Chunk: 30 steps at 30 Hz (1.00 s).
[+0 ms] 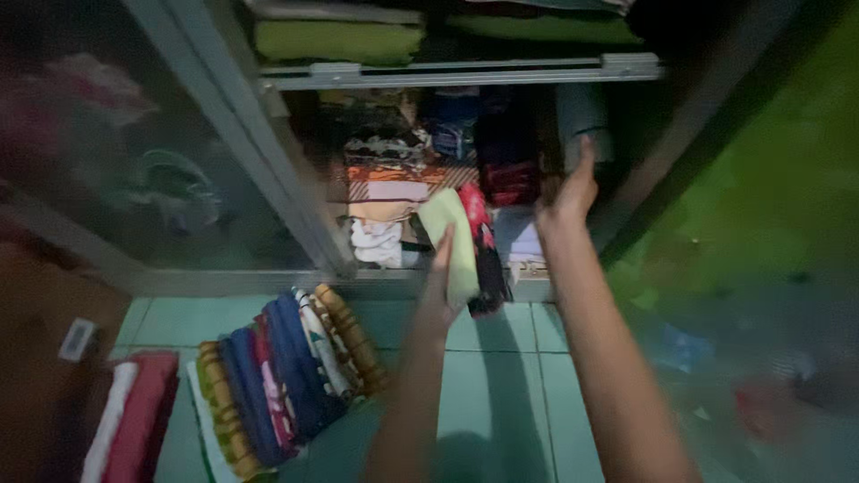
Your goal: The person organizes clothes by removing folded items from a storage cabinet and placing them in a stack on the floor, then folding a green cloth and placing it into the cabinet.
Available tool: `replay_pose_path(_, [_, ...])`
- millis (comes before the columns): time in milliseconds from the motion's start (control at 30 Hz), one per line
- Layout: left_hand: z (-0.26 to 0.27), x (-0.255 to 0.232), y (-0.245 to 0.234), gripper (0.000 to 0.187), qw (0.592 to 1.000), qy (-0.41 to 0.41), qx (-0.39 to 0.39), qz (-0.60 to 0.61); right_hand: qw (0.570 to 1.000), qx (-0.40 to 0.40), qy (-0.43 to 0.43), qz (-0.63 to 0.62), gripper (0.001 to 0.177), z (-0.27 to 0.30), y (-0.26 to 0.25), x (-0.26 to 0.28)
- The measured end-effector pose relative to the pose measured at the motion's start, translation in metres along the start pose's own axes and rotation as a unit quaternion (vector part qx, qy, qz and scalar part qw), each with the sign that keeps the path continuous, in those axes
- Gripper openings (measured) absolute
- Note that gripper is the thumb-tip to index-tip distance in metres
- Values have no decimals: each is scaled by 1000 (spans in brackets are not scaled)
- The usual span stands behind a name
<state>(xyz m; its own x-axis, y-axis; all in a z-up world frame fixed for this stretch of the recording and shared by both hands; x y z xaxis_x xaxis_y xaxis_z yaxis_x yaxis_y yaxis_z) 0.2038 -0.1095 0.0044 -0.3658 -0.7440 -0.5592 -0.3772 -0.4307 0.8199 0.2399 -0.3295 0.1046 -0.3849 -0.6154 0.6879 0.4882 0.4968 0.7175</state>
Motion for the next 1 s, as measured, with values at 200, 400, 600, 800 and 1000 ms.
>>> replay_pose_path(200, [65, -30, 27, 64, 985, 85, -97, -111, 991, -128, -23, -13, 51, -46, -6, 5])
replay_pose_path(400, [93, -63, 15, 77, 927, 179, -117, -308, 995, 43, -70, -60, 50, 48, 33, -4])
replay_pose_path(600, [95, -65, 5, 72, 912, 184, -40, -364, 975, 108, 155, 121, 53, 285, 0, -39])
replay_pose_path(800, [108, -43, -11, 77, 971, 114, -25, -209, 969, 124, 106, 186, 53, 306, -5, -40])
replay_pose_path(1000, [109, -46, 10, 85, 969, 86, -37, -229, 919, 105, 78, 371, 52, 290, -39, -70])
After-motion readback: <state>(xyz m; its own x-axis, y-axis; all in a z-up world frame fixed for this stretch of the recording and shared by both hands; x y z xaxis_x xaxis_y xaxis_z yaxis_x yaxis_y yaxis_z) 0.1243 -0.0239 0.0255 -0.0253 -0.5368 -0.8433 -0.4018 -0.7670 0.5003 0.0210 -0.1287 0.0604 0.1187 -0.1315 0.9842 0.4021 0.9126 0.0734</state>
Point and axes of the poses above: each hand's wrist, its own z-axis away from the middle knuckle, its own y-axis out of the palm, x = y × z, the point moved 3 cm from there along -z, towards the middle knuckle, and after that the axes turned 5 degrees about x, right-handed, at the moved point
